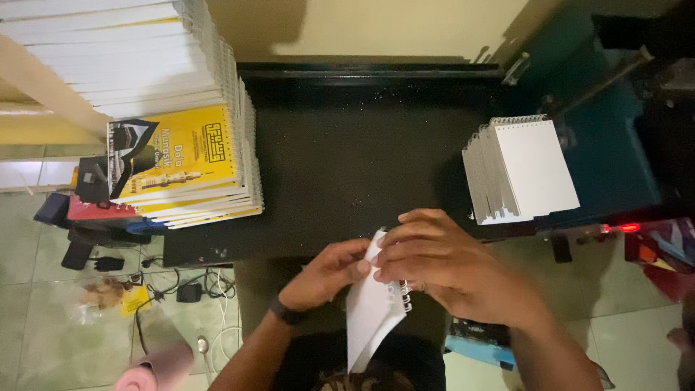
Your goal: The person repeatedly picks up spiral-bound notebooks from a stack, folds them in half by hand, and places them onto a separate pile on the table. The process involves folding the notebook, pressing the crease, and stacking the finished item.
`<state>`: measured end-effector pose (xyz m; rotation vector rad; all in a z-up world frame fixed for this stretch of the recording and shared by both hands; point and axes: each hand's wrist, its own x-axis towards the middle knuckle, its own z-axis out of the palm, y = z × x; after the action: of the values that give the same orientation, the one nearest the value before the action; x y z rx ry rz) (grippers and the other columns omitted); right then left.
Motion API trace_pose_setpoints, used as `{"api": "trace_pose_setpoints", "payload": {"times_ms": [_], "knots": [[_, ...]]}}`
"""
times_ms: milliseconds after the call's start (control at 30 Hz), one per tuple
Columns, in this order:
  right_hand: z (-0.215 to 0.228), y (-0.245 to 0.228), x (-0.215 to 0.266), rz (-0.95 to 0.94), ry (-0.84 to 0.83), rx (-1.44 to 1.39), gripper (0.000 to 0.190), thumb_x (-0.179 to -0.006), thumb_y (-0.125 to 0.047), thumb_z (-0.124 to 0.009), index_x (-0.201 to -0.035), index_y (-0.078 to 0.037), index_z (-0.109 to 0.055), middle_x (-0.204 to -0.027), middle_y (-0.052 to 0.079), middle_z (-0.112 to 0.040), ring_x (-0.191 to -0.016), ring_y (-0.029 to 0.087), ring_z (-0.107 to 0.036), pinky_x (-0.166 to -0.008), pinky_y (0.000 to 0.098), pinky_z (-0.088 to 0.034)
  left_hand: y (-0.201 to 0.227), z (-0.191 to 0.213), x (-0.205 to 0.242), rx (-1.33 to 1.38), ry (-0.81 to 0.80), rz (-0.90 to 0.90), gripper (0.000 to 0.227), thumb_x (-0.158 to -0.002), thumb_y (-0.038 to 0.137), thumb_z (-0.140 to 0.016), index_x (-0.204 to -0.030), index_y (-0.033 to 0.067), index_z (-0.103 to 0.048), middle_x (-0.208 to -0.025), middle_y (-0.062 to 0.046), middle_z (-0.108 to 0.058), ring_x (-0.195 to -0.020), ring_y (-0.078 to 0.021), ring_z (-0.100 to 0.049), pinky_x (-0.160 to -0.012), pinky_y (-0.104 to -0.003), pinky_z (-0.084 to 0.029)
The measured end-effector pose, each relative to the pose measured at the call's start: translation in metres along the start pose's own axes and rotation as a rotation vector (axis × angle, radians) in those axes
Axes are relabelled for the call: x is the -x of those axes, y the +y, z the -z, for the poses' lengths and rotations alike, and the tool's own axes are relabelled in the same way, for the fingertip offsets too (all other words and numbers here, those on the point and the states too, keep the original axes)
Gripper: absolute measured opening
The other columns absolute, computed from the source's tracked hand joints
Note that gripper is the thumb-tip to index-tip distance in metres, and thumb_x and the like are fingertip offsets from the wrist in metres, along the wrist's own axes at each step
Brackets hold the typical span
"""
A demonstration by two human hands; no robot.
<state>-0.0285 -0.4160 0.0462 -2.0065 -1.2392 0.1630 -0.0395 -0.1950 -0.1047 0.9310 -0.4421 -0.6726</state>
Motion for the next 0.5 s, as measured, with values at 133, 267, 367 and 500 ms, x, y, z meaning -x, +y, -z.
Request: {"api": "trace_pose_setpoints", "payload": {"times_ms": [133,267,367,500], "knots": [[0.002,0.002,0.002,-0.037,0.022,0.093,0.021,-0.097,-0.01,-0.066,-0.118,-0.01,-0.067,-0.114,0.004,-0.071,-0.111,0.024,-0.063,-0.113,0.052,-0.041,0.027,-0.022,0.005,-0.471,0.175,-0.383,0.053,-0.106,0.048,-0.049,-0.136,0.0052,-0.057,-0.134,-0.013,-0.063,-0.125,-0.025,-0.062,-0.105,-0.041,-0.055],[0.009,0.014,0.005,-0.214,-0.003,0.26,0.037,-0.089,-0.007,-0.073,-0.124,-0.013,-0.063,-0.111,0.009,-0.064,-0.102,0.025,-0.059,-0.082,0.0383,-0.047,0.012,-0.026,0.012,-0.837,0.303,-0.415,0.068,-0.088,0.059,-0.067,-0.133,0.0091,-0.059,-0.127,-0.01,-0.069,-0.114,-0.0241,-0.069,-0.097,-0.036,-0.052],[0.005,0.033,-0.002,-0.324,0.061,0.246,0.028,-0.096,-0.011,-0.064,-0.125,-0.011,-0.063,-0.119,0.011,-0.063,-0.11,0.027,-0.06,-0.079,0.0378,-0.052,-0.013,-0.025,-0.001,-0.938,0.469,-0.202,0.031,-0.102,0.027,-0.059,-0.125,0.0059,-0.059,-0.089,-0.009,-0.063,-0.066,-0.0187,-0.055,-0.061,-0.034,-0.042],[0.003,0.083,-0.025,-0.301,0.192,0.219,0.029,-0.096,-0.008,-0.069,-0.124,-0.007,-0.062,-0.111,0.012,-0.064,-0.102,0.026,-0.064,-0.083,0.0363,-0.05,-0.036,-0.013,-0.013,-0.811,0.6,-0.028,0.042,-0.104,0.05,-0.044,-0.104,0.009,-0.054,-0.07,0.002,-0.04,-0.06,-0.0108,-0.036,-0.053,-0.032,-0.031]]}}
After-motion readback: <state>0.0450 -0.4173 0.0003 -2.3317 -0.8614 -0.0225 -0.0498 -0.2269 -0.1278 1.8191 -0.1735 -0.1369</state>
